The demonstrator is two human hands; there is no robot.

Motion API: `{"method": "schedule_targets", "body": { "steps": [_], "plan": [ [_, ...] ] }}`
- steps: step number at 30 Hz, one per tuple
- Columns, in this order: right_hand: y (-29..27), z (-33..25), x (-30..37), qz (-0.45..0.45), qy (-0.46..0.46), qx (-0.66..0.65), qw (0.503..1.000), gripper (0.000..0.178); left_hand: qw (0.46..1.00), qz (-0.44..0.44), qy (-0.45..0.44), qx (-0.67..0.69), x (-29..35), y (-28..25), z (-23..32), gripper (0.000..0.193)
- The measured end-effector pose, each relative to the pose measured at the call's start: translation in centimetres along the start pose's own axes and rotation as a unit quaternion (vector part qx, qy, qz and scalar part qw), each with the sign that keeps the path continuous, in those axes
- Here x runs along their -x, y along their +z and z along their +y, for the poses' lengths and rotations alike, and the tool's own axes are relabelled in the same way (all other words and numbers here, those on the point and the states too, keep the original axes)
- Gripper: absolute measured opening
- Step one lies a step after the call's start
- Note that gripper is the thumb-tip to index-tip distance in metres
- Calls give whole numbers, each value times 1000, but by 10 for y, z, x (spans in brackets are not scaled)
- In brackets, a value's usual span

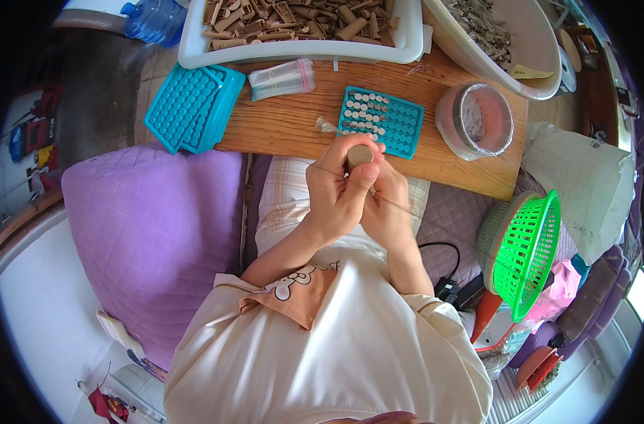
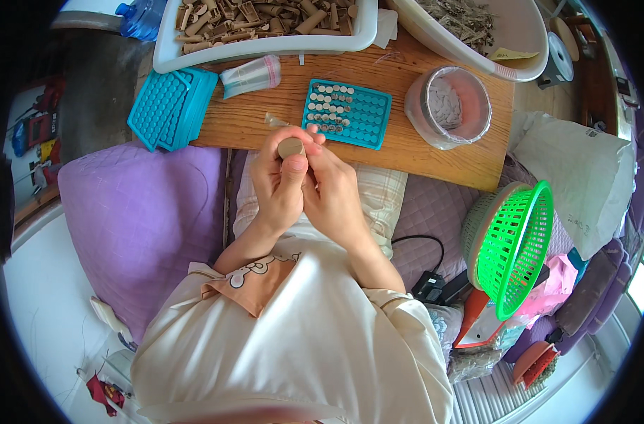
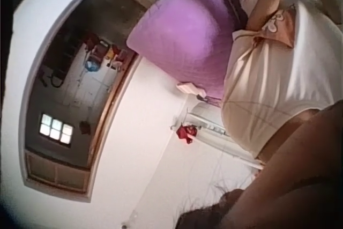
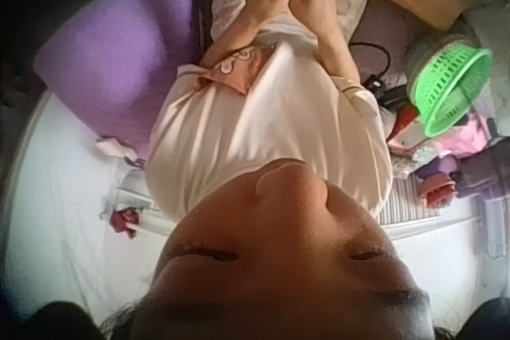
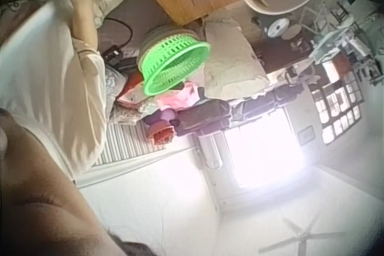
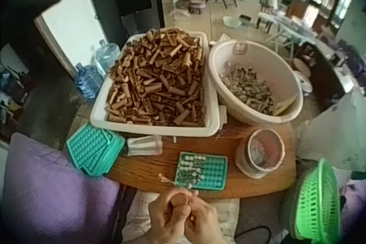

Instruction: The person inserts small circular components into rectangular brown holders by hand.

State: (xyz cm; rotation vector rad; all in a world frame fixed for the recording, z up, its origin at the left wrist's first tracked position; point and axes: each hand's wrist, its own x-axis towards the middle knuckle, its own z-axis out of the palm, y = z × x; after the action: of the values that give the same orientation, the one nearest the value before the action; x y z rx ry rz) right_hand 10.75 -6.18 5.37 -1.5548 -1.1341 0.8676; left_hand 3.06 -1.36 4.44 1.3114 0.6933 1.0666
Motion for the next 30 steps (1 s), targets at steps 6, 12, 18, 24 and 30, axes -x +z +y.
{"method": "schedule_targets", "body": {
  "steps": [6, 12, 18, 24, 30],
  "plan": [
    [-10, 4, -3, 14, 60, -8, 998, 22, 991, -36, -66, 108, -3, 7, -7, 27],
    [-122, 36, -47, 165, 26, 210, 963, 14, 962, 3, -135, 238, -13, -31, -16, 46],
    [-176, 81, -79, -19, 85, 557, 826, 17, 913, -41, -243, 325, -13, -25, -7, 48],
    [-171, 99, -97, -80, 128, 571, 807, 12, 877, -50, -302, 370, -9, -22, -4, 36],
    [-185, 79, -91, 19, 42, 395, 918, 17, 846, -56, -301, 438, -9, -28, -9, 32]
  ]
}}
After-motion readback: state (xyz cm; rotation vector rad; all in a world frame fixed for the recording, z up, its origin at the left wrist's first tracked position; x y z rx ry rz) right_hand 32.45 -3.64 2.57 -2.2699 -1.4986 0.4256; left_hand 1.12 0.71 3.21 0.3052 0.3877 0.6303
